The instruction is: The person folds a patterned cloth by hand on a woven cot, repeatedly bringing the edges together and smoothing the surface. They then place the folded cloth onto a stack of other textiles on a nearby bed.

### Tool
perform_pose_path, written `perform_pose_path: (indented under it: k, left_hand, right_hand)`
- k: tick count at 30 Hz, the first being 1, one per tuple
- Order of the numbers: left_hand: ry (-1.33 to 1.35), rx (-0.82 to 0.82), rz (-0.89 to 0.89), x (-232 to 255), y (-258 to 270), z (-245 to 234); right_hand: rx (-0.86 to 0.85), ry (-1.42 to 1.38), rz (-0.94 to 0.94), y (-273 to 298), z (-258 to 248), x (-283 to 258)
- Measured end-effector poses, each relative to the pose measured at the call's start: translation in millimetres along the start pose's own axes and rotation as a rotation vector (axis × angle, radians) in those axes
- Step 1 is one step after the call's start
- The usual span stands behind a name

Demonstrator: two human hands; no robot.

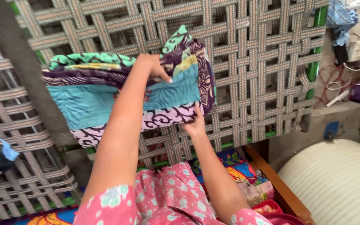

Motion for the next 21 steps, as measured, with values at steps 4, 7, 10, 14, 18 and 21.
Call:
perform_pose_path:
  k: [4,7,10,14,18,21]
  left_hand:
    - [0.185,0.3,-0.045,11,78,11]
    - [0.3,0.477,-0.099,29,122,14]
    - [0.335,0.595,-0.138,39,143,30]
    - [0.258,0.721,-0.023,44,159,35]
    - [0.314,0.662,0.009,48,213,21]
    - [0.35,0.568,-0.015,47,250,31]
  right_hand:
    - [-0.097,0.086,-0.021,-27,-55,0]
    - [-0.207,0.082,-0.106,-13,-31,4]
    - [-0.281,0.032,-0.148,12,-8,10]
    - [-0.222,0.03,-0.16,40,-9,13]
    - [-0.271,0.093,-0.264,72,-30,25]
    - [-0.235,0.077,-0.236,101,-43,38]
Point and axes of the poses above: each hand's wrist, its own y-axis away from the middle knuckle, its own z-axis out of the palm, x = y × z, the point moved 2 cm from there along -y, towards the middle knuckle, and after that the axes turned 6 degrees about x, right-handed, at the moved point
